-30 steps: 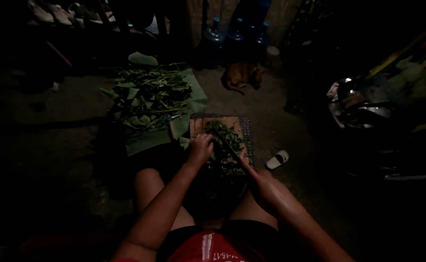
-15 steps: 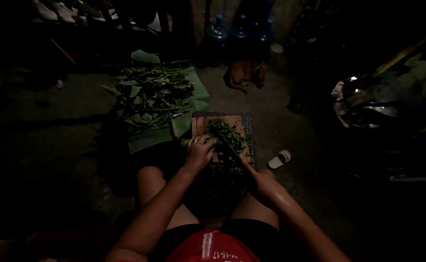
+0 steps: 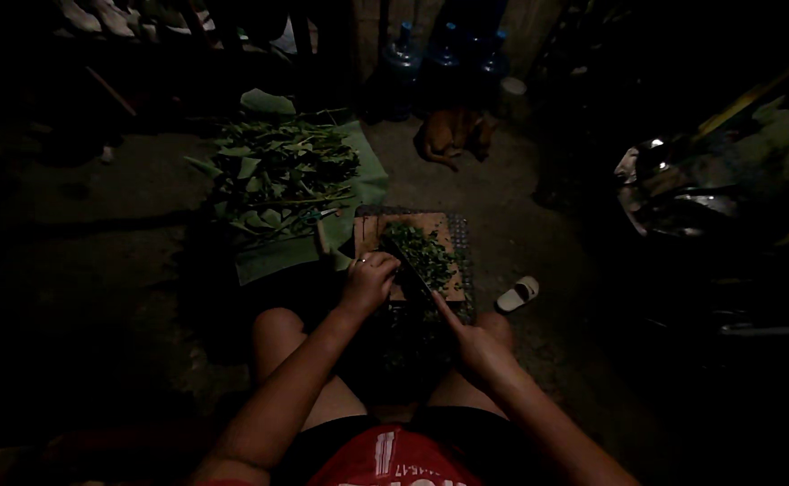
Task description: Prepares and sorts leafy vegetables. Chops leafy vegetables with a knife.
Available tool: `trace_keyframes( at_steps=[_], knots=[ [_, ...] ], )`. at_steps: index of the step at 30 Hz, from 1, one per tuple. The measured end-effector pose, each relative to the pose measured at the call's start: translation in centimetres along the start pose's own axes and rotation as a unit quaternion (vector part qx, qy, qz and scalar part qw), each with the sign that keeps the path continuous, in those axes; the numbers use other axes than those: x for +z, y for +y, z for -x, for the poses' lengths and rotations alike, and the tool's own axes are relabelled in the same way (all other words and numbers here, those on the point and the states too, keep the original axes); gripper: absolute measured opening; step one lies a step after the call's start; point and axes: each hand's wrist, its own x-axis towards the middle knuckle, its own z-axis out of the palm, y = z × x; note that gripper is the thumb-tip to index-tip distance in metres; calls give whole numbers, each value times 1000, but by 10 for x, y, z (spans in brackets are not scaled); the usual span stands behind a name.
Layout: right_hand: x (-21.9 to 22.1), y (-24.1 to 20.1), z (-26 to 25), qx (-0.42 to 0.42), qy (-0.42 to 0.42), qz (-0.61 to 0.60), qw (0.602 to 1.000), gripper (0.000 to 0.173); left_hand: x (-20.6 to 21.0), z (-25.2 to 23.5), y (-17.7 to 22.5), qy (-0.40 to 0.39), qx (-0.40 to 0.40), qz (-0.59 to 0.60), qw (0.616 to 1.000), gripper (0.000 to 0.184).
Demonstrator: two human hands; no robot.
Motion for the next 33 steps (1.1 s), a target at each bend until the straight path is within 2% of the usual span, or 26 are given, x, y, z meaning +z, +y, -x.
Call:
trace_keyframes(
  at_steps=[2,5,7,9,12,16,20,25,30,33],
  knots=[
    [-6,10,1,-20,-2,-55,998,78,-2,-1,5,-22,-24,-3,999,30],
    [-12,22,4,-45,-12,-111,993,72,3,-2,5,8,-16,-12,1000,33],
    [-14,29,10,-57,14,-128,990,71,3,-6,-1,25,-24,20,999,30],
    [-19,33,18,-37,50,-109,992,71,-4,-13,-2,41,-67,96,992,26],
    [-25,34,30,-32,91,-67,993,69,-11,-25,11,47,-80,153,984,24],
    [-25,31,35,-33,101,-7,994,69,-3,-36,25,-7,-92,128,987,25],
    [-14,31,25,-10,78,34,996,70,0,-40,18,-32,-81,130,988,20],
    [-5,30,2,-13,26,-15,999,77,2,-39,10,-53,-51,138,988,18],
    [-9,37,8,-4,52,-14,999,74,2,-36,15,-59,-69,146,985,21],
    [-20,35,29,-26,105,1,994,69,2,-35,15,-39,-67,141,987,20]
  ],
)
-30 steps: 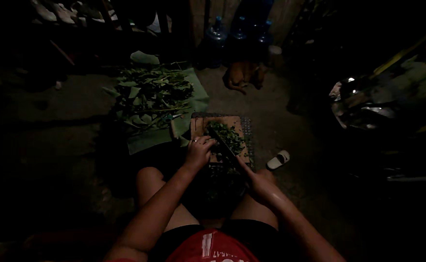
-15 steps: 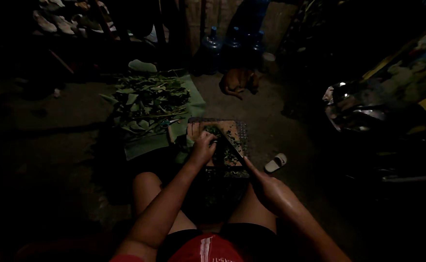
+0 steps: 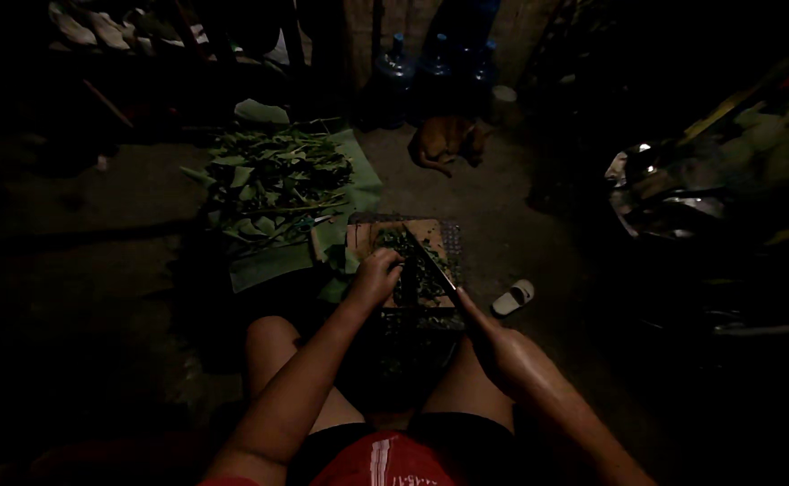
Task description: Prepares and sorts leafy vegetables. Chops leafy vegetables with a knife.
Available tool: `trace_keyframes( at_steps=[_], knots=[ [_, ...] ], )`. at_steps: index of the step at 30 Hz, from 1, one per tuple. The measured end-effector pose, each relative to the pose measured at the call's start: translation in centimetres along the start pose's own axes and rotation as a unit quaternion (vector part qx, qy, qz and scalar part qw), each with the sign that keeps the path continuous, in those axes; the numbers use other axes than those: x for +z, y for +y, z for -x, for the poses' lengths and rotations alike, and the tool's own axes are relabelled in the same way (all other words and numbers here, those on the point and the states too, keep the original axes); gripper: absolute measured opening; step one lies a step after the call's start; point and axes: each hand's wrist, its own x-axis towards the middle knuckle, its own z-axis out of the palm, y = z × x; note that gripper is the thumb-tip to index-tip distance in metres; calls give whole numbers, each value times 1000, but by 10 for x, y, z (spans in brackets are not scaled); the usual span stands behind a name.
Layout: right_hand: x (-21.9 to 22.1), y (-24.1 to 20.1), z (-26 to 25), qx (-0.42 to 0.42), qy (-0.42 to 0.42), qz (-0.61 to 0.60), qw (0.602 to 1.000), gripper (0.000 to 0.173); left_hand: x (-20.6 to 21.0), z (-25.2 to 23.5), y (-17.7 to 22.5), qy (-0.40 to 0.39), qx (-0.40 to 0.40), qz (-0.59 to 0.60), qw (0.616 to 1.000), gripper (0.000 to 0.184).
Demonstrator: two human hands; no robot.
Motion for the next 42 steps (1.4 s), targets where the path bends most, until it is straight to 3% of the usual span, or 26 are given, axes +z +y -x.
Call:
trace_keyframes(
  at_steps=[8,13,21,27,37,42],
  knots=[
    [17,-10,-18,8,-82,-2,997,75,4,3,-1,13,20,-17,1000,18],
    [18,-9,-27,7,-78,-12,997,76,3,9,2,-5,11,-28,1000,23],
    [-2,-6,-2,4,-48,43,998,71,8,10,4,38,-18,-32,999,21],
    [15,-6,-27,-6,-93,-16,995,77,11,12,-7,54,60,-52,995,13],
    [0,-9,-8,-2,-39,21,999,72,14,19,-9,58,42,-52,996,17],
    [7,-19,-5,23,-70,49,996,73,17,16,-9,86,56,-50,993,14]
  ],
)
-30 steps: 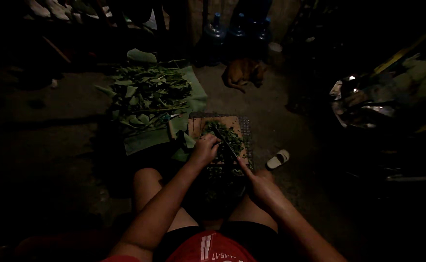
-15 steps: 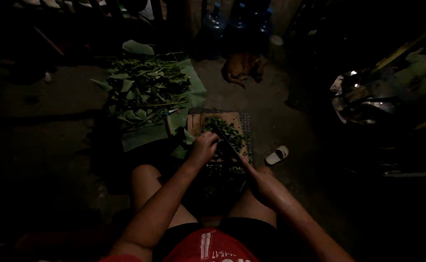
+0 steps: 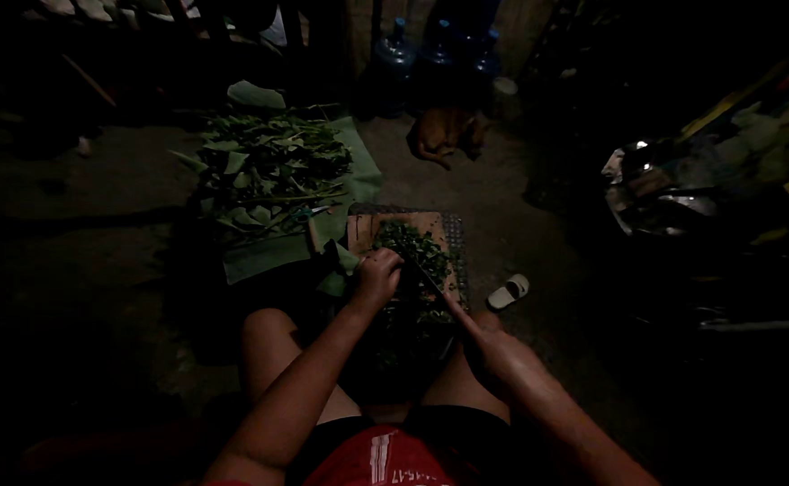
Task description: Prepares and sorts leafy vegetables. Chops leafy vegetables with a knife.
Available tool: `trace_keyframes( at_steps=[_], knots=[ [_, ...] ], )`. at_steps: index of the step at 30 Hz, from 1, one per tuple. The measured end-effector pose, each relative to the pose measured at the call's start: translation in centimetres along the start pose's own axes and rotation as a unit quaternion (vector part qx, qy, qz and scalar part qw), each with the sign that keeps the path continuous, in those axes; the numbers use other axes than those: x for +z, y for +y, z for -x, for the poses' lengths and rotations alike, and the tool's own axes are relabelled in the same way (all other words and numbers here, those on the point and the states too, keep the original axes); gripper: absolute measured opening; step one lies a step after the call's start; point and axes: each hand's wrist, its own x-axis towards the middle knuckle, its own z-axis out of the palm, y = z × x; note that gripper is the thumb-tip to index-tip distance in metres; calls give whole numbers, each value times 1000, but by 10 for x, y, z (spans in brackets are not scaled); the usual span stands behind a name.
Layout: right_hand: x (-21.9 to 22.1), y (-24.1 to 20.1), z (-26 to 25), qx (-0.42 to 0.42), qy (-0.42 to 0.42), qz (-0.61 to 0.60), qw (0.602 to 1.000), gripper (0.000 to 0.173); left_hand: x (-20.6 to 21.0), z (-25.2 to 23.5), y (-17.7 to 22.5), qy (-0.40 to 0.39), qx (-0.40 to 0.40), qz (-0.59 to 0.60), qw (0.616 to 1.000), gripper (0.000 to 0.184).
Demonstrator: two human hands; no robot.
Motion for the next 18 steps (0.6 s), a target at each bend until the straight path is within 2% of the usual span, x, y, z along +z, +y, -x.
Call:
trace_keyframes(
  at_steps=[5,9,14,18],
  knots=[
    [12,-12,-20,-2,-4,-29,1000,79,-5,1,1,-20,-1,-5,1000,15],
    [6,1,-20,-12,-18,-63,998,77,-4,5,-2,-10,1,-20,1000,18],
    [-12,-1,2,-9,17,-6,1000,73,-9,2,8,-10,-64,-2,998,20],
    [-4,-6,0,-1,-6,16,1000,73,-6,0,5,-2,-44,6,999,16]
  ],
)
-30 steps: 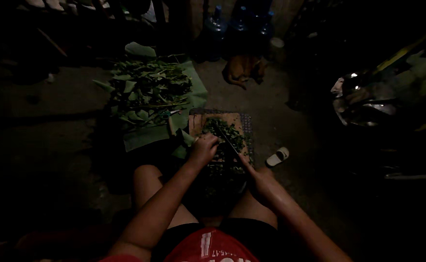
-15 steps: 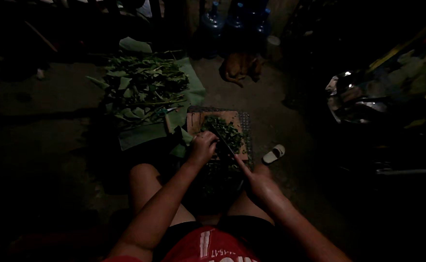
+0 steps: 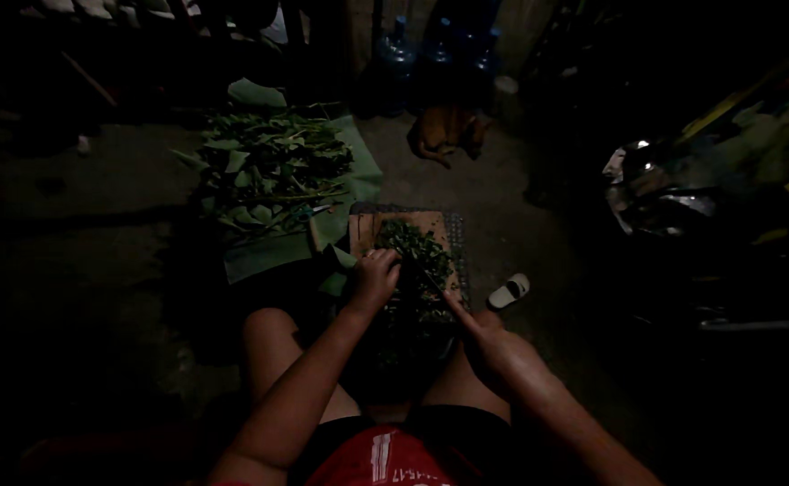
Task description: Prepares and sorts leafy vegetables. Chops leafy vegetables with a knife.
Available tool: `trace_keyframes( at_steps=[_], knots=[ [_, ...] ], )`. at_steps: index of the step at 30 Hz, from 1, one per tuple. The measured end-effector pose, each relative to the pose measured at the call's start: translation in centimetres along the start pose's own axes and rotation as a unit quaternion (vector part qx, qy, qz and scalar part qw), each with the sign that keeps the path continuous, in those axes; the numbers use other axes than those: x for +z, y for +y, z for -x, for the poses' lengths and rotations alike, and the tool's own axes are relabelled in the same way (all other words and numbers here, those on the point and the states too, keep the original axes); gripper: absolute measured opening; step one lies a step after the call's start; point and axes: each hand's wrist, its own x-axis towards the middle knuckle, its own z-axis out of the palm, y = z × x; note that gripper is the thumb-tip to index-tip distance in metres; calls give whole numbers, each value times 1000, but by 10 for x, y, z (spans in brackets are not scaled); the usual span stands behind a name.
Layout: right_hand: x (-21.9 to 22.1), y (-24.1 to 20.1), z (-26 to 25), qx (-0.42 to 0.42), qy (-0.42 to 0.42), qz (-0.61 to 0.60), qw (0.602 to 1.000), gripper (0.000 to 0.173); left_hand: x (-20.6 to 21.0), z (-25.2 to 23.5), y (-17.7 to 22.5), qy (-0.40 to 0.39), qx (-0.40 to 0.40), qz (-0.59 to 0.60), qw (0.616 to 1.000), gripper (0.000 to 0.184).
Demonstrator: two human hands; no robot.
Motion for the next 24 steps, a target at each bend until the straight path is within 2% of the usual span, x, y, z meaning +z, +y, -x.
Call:
trace_keyframes(
  at_steps=[3,8,11,15,19,24],
  knots=[
    [16,-2,-14,0,-6,-18,1000,76,2,3,-5,8,20,-4,1000,14],
    [22,9,-18,-15,0,-84,996,76,7,16,-9,42,84,-90,992,19],
    [11,14,-15,-19,-5,-82,996,75,7,23,-9,35,76,-96,992,24],
    [-6,3,0,-8,16,-17,1000,73,4,20,-10,44,70,-95,992,17],
    [6,-1,-4,-13,8,1,1000,73,5,16,-10,43,78,-94,992,15],
    [19,-5,-24,-11,-2,-41,999,79,0,15,-12,22,73,-86,993,17]
  ],
)
